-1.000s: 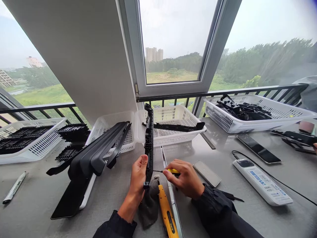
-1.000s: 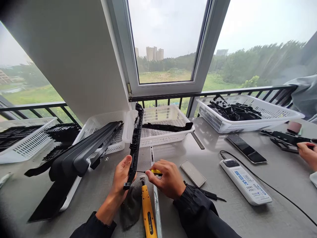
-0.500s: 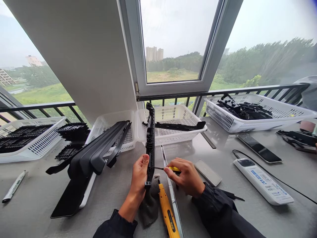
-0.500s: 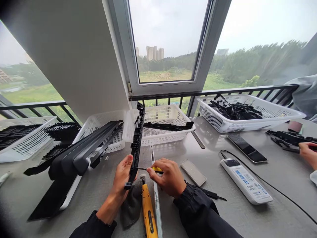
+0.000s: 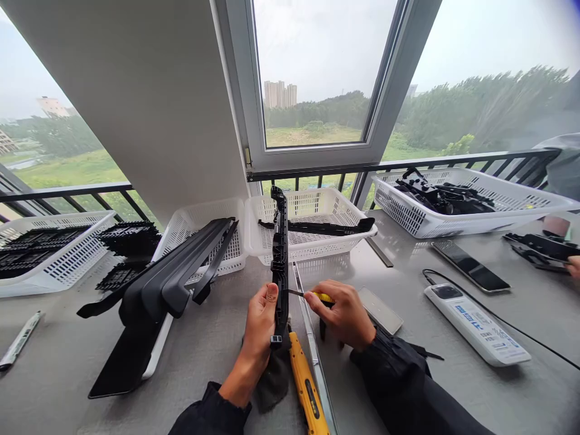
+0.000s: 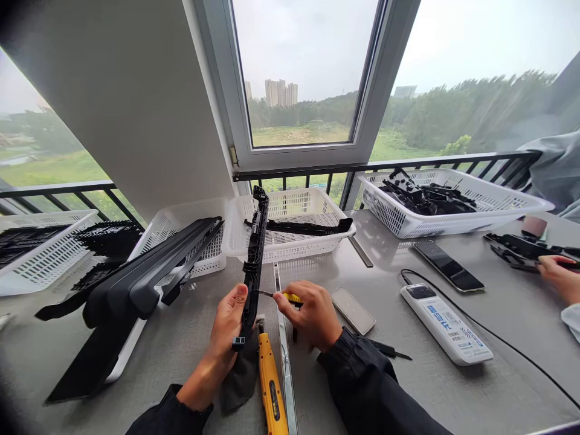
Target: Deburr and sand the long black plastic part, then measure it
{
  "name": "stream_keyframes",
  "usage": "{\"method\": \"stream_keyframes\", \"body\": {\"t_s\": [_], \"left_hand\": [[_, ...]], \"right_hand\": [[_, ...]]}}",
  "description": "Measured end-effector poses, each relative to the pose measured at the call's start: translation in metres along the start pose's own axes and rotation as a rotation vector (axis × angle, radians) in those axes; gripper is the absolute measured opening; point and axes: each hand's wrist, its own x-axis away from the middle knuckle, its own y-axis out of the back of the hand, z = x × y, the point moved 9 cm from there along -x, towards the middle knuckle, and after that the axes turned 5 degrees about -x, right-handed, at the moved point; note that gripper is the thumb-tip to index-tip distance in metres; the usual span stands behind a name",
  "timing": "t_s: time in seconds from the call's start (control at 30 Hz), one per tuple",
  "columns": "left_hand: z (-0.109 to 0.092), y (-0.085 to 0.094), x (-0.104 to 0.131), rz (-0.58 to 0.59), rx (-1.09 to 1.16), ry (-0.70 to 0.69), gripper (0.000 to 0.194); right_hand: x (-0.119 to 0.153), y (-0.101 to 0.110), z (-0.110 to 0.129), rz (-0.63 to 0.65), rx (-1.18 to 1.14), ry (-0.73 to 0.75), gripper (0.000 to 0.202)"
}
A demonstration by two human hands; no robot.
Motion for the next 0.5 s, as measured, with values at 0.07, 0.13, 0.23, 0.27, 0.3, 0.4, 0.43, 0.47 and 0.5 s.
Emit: {"method": "stream_keyframes", "body": {"t_s": [0.07, 0.13, 0.23, 0.27, 0.3, 0.4, 0.43, 0.47, 0.5], "left_hand": [[-0.001, -0.004, 0.003, 0.017, -0.024, -0.012, 0.07], [-0.004, -0.008, 0.005, 0.046, -0.046, -0.025, 0.069], [-0.007, -0.014, 0.006, 0.099, -0.074, -0.031, 0.071], [-0.007, -0.015, 0.006, 0.109, -0.081, -0.033, 0.072], [-0.007, -0.015, 0.006, 0.114, -0.088, -0.036, 0.072], [-0.006, -0.012, 0.003, 0.102, -0.106, -0.042, 0.073], [-0.006, -0.011, 0.002, 0.094, -0.111, -0.043, 0.072], [-0.005, -0.009, 0.002, 0.084, -0.114, -0.043, 0.073], [-0.005, -0.008, 0.001, 0.072, -0.116, -0.043, 0.073]], "right_hand": [[-0.001, 0.006, -0.006, -0.03, 0.005, -0.021, 0.041], [-0.003, 0.011, -0.009, -0.063, 0.009, -0.035, 0.041], [-0.004, 0.018, -0.011, -0.105, 0.005, -0.04, 0.037], [-0.005, 0.019, -0.011, -0.113, 0.001, -0.04, 0.035], [-0.005, 0.019, -0.011, -0.119, -0.005, -0.04, 0.033], [-0.004, 0.017, -0.011, -0.115, -0.023, -0.036, 0.029], [-0.003, 0.016, -0.009, -0.108, -0.03, -0.033, 0.028], [-0.003, 0.013, -0.007, -0.098, -0.037, -0.026, 0.028], [-0.002, 0.011, -0.005, -0.085, -0.043, -0.016, 0.027]]}}
